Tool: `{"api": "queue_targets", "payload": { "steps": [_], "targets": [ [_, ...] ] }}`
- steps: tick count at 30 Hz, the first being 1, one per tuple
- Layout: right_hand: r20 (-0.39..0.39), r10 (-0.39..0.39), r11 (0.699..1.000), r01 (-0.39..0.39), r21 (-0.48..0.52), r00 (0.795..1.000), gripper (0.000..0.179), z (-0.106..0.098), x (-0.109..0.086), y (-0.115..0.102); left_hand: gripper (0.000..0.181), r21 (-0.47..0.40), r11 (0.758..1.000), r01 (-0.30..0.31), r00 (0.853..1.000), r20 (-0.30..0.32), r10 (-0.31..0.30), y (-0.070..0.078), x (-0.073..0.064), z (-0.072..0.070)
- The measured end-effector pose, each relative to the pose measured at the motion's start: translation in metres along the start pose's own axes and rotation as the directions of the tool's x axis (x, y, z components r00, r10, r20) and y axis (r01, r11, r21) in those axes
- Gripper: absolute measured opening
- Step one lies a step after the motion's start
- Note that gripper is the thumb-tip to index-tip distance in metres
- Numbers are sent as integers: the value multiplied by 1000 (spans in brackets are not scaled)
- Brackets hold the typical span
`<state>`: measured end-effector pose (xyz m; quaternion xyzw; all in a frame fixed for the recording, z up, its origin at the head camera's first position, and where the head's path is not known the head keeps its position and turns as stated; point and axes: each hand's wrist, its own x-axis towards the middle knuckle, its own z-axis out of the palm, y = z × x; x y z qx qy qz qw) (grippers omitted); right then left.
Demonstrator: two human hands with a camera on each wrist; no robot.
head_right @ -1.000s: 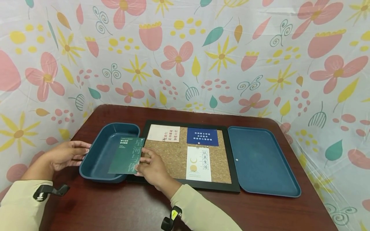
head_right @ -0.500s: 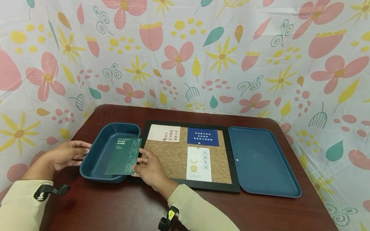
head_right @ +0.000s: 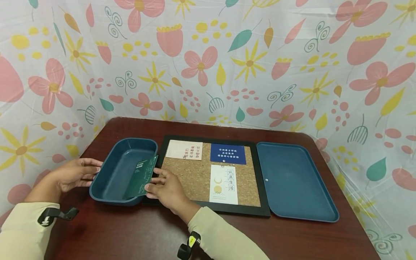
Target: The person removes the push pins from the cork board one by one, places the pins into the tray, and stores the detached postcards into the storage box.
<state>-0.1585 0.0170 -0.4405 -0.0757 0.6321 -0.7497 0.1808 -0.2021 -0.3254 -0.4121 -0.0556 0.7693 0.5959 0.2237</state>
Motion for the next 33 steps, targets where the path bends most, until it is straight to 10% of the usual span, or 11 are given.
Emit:
{"api": "queue_targets", "payload": {
  "steps": [33],
  "targets": [
    [3,-12,1000,12,8,1000,58,-9,0,3,41,170,985,-32,999,-22,36,5,-1,6]
  ]
}}
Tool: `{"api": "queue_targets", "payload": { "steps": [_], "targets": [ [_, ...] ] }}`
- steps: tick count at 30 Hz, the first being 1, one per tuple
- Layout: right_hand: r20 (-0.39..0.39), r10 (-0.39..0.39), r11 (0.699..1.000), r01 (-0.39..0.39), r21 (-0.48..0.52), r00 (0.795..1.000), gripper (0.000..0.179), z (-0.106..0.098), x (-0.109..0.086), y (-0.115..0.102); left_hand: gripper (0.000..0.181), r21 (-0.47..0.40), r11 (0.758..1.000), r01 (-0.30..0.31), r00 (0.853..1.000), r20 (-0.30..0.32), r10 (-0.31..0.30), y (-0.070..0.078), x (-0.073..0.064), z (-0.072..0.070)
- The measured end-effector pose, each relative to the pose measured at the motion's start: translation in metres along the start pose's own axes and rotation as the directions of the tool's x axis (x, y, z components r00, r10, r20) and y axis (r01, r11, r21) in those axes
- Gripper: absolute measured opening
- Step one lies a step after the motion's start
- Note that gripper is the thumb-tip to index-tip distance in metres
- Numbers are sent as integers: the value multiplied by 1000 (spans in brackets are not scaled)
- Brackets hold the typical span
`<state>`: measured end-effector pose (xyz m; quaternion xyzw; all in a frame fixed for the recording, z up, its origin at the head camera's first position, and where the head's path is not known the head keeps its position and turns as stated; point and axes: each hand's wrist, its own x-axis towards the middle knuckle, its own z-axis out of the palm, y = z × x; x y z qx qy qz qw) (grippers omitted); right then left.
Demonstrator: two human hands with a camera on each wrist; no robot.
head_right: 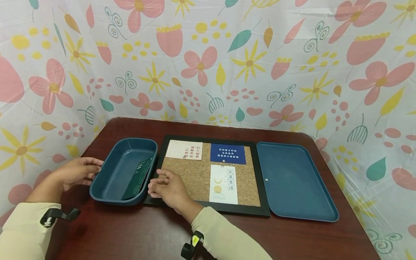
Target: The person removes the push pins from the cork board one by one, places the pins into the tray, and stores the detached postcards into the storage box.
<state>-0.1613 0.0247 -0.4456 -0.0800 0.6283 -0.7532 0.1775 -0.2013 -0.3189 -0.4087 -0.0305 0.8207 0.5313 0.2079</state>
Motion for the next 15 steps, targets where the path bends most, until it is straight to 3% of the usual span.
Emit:
{"api": "queue_targets", "payload": {
  "steps": [10,12,15],
  "targets": [
    [-8,-11,1000,11,2,1000,54,-7,1,4,43,107,994,4,998,-66,3,8,-2,6],
    [-15,-14,1000,14,7,1000,54,-9,1,4,45,164,986,-16,994,-104,33,13,-2,8],
    [-25,-15,1000,16,13,1000,55,-12,1,4,46,314,947,-69,974,-186,132,19,-2,13]
  ]
}}
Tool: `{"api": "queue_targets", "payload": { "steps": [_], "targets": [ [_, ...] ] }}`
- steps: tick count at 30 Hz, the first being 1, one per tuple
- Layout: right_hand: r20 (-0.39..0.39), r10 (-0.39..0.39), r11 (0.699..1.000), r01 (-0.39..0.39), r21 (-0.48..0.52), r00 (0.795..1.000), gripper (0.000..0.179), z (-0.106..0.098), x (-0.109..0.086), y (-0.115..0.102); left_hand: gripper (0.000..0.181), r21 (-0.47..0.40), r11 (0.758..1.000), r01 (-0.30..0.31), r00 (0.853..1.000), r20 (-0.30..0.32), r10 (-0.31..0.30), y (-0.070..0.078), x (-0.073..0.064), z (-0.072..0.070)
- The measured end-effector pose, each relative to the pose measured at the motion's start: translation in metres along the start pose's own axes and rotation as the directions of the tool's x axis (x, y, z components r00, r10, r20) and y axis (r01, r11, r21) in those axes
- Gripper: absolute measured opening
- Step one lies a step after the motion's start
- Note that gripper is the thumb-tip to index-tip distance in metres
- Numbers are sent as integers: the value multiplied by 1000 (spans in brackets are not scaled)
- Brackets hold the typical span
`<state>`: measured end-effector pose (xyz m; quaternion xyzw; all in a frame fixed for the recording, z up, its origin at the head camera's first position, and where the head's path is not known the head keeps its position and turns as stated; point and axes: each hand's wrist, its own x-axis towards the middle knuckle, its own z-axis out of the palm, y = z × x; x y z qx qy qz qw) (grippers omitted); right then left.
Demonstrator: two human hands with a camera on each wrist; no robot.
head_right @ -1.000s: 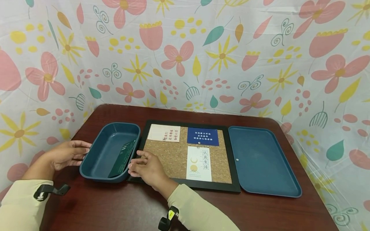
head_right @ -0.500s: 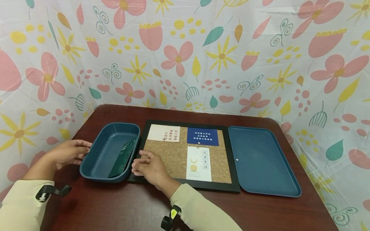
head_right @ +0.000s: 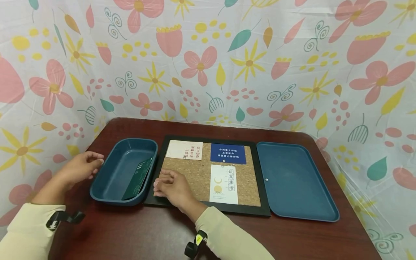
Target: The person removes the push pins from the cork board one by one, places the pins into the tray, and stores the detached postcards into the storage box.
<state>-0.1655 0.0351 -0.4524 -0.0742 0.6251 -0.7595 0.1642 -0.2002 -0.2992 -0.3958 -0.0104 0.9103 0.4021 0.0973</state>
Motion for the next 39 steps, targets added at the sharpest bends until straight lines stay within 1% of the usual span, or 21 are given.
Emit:
{"api": "queue_targets", "payload": {
  "steps": [2,3,4,6,8,10,11,12,14,16,19,21,24,27,29,32,34,39],
  "targets": [
    [-1,1,1000,-1,3,1000,56,-2,0,0,45,104,993,-51,996,-74,59,6,-1,2],
    [-2,0,1000,0,-3,1000,56,-3,0,0,44,155,985,-71,990,-107,88,10,-1,4],
    [-1,0,1000,0,-6,1000,55,-4,1,-1,43,199,976,-90,983,-137,119,13,-2,5],
    [-2,0,1000,0,-19,1000,55,-7,1,-2,39,253,958,-136,966,-181,185,22,-3,9],
    [-8,-9,999,8,-42,1000,54,-10,2,-3,36,291,939,-185,946,-205,250,32,-5,15],
    [-14,-24,997,23,-70,1000,53,-14,3,-4,35,308,918,-250,926,-200,319,40,-5,21],
    [-19,-32,996,30,-88,999,53,-16,4,-5,35,311,908,-281,918,-188,349,45,-4,25],
    [-23,-41,994,38,-103,999,52,-18,4,-5,36,312,899,-308,914,-166,371,49,-3,29],
    [-32,-56,988,50,-145,998,50,-23,6,-6,39,319,878,-358,905,-112,410,56,-1,36],
    [-43,-63,979,53,-194,997,49,-28,8,-6,43,334,852,-403,893,-59,446,63,2,44],
    [-50,-85,962,69,-265,995,49,-35,11,-8,52,373,806,-458,872,15,489,71,6,55],
    [-46,-109,944,89,-317,993,48,-39,12,-10,59,394,781,-484,862,62,503,77,8,62],
    [-42,-139,908,110,-403,989,46,-47,15,-14,66,420,750,-511,852,132,507,85,11,71],
    [-34,-172,854,132,-503,985,44,-55,19,-17,71,444,724,-529,845,195,498,91,15,78],
    [-34,-179,831,132,-541,983,45,-60,21,-19,74,466,701,-540,839,230,493,95,18,84],
    [-39,-195,799,136,-585,980,44,-68,25,-21,78,486,678,-551,833,278,479,101,23,91],
    [-54,-194,786,123,-606,979,44,-73,29,-22,81,489,669,-559,828,302,472,105,26,95],
    [-87,-195,751,92,-654,977,45,-84,35,-25,86,492,660,-569,823,349,449,115,33,105]
  ]
}}
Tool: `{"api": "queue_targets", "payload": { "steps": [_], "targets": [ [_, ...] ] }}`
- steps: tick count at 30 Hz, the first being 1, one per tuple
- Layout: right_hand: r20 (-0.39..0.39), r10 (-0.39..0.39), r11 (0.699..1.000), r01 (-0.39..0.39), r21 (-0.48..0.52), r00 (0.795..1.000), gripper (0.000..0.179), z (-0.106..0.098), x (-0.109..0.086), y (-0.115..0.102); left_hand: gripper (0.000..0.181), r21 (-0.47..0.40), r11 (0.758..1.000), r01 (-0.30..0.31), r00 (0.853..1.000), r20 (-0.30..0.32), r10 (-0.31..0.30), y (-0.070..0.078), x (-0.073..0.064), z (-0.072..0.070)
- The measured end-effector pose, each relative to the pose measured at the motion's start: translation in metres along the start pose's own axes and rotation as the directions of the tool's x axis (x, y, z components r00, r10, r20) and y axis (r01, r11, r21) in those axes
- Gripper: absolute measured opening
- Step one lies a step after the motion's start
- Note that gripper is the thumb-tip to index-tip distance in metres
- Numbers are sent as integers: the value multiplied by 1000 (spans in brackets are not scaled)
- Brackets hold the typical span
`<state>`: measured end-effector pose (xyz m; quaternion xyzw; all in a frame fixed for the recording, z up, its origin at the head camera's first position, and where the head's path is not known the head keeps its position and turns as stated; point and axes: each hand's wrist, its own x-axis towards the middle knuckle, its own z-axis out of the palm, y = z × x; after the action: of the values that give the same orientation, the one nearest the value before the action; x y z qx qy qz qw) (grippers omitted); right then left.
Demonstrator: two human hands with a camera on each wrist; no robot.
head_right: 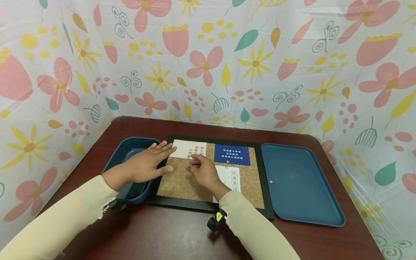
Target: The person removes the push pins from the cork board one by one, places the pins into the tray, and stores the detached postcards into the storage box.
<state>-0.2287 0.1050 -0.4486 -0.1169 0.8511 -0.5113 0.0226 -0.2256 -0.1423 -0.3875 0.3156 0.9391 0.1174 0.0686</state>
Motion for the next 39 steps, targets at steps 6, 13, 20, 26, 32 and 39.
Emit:
{"api": "queue_targets", "payload": {
  "steps": [6,13,20,26,32,39],
  "targets": [
    [-20,-5,998,4,-68,1000,47,-9,9,3,86,37,999,3,998,63,-6,10,17,4],
    [-5,-4,991,3,-131,1000,48,-16,17,5,98,117,993,25,992,119,-39,17,37,11],
    [-4,3,981,-4,-195,1000,46,-18,25,8,102,124,992,22,987,158,-41,22,52,11],
    [3,-7,968,8,-252,1000,46,-20,29,11,103,131,988,84,968,226,-113,25,63,11],
    [6,-22,959,23,-283,1000,43,-20,34,15,108,176,976,125,938,301,-174,25,75,13],
    [35,-53,943,61,-327,998,37,-18,41,18,110,211,962,175,899,363,-244,23,81,13]
  ]
}}
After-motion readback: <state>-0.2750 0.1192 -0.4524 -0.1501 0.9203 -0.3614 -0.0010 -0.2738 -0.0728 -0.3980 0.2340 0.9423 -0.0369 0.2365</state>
